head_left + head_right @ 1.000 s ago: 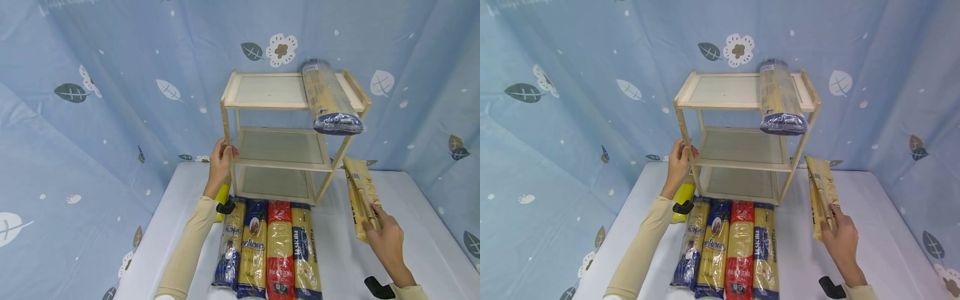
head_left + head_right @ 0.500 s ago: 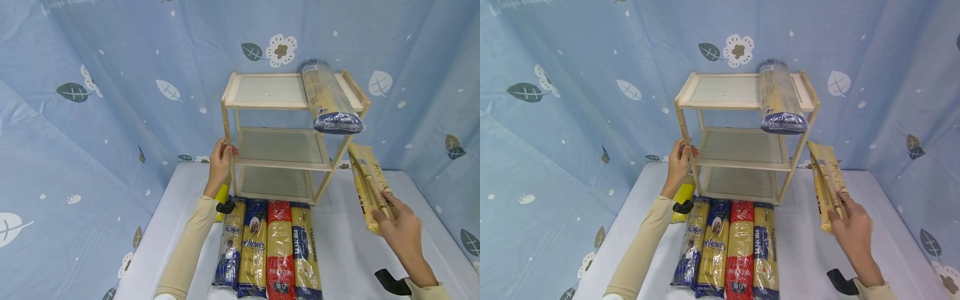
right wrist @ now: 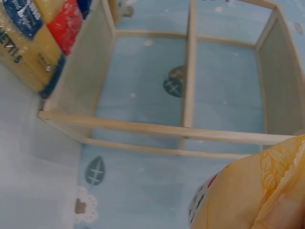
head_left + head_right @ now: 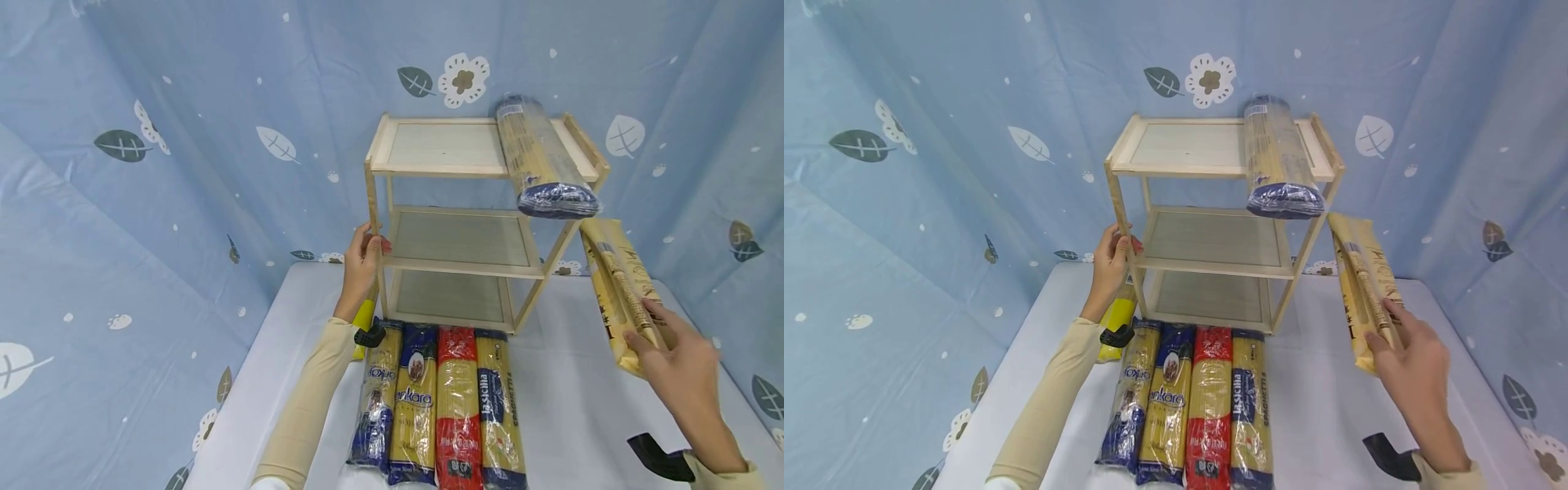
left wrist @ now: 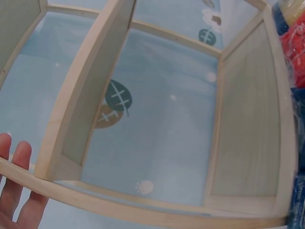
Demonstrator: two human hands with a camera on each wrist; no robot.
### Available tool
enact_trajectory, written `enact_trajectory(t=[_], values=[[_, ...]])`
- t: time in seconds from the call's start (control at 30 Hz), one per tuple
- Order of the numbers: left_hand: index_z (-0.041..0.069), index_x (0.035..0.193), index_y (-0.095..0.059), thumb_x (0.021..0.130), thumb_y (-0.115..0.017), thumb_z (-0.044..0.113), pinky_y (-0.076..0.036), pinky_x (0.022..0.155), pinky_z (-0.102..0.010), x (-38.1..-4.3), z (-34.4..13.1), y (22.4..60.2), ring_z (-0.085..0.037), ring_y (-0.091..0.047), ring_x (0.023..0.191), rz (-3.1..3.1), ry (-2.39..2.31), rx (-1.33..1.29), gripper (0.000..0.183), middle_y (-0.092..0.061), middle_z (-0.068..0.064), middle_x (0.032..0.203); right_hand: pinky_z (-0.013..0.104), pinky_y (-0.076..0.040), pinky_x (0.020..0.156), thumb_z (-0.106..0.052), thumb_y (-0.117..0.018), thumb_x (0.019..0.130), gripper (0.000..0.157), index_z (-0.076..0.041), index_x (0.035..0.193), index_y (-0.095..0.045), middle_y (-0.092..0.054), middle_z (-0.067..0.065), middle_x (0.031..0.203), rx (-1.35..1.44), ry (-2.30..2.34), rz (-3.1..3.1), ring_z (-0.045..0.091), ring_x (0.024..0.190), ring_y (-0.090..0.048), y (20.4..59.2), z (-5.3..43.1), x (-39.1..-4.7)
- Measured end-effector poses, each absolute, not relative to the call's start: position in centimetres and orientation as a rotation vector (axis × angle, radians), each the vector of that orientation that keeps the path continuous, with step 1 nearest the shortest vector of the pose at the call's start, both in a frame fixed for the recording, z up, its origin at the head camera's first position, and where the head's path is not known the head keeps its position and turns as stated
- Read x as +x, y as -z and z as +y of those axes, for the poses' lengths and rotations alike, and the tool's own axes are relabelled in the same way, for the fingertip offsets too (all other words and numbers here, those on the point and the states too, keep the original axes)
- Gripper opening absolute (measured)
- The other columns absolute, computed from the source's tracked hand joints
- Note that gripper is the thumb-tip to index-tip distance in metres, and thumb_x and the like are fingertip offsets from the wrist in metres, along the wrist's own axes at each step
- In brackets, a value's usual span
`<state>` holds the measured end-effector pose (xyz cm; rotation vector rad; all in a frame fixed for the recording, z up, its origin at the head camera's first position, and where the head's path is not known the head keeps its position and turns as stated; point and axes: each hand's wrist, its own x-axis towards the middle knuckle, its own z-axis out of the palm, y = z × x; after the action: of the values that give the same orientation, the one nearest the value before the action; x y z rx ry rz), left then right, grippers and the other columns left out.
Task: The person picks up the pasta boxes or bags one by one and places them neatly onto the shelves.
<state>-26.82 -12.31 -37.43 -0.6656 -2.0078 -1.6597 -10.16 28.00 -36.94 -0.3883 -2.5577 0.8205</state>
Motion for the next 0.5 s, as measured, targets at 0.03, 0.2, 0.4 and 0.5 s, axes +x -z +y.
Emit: enact_trajectory(t=[0.03, 0.2, 0.4, 0.5], values=[[-0.007, 0.127, -0.047, 0.101, -0.040, 0.001, -0.047, 0.088, -0.046, -26.8, -12.3, 37.4, -0.040, -0.060, 0.085, -2.008, 1.655, -0.663, 0.028, -0.060, -0.029, 0.092, 0.022, -0.036, 0.037, -0.006, -0.066, 0.085, 0.059, -0.006, 0.140, -0.046, -0.056, 0.038, 0.112, -0.394, -0.832, -2.556, 0.023, 0.058, -0.056, 36.6, 28.0, -10.1], [-0.008, 0.126, -0.047, 0.100, -0.040, -0.002, -0.047, 0.086, -0.047, -27.0, -12.3, 37.4, -0.040, -0.059, 0.083, -1.998, 1.624, -0.668, 0.028, -0.060, -0.028, 0.090, 0.017, -0.037, 0.037, -0.005, -0.065, 0.087, 0.057, -0.008, 0.141, -0.046, -0.056, 0.039, 0.111, -0.403, -0.878, -2.513, -0.011, 0.053, -0.041, 34.9, 27.9, -9.9], [-0.007, 0.127, -0.048, 0.101, -0.040, 0.000, -0.048, 0.085, -0.046, -26.9, -12.3, 37.4, -0.040, -0.060, 0.084, -1.992, 1.643, -0.667, 0.028, -0.060, -0.029, 0.091, 0.009, -0.033, 0.038, -0.002, -0.066, 0.087, 0.058, -0.007, 0.141, -0.045, -0.051, 0.040, 0.121, -0.426, -0.843, -2.486, 0.033, 0.069, -0.061, 32.7, 27.7, -9.7], [-0.007, 0.128, -0.048, 0.101, -0.039, 0.002, -0.048, 0.086, -0.044, -26.8, -12.4, 37.4, -0.039, -0.061, 0.086, -2.006, 1.660, -0.660, 0.029, -0.060, -0.029, 0.092, 0.009, -0.033, 0.039, -0.003, -0.064, 0.089, 0.059, -0.010, 0.143, -0.043, -0.048, 0.040, 0.123, -0.473, -0.874, -2.482, 0.026, 0.066, -0.061, 31.6, 27.6, -9.4]])
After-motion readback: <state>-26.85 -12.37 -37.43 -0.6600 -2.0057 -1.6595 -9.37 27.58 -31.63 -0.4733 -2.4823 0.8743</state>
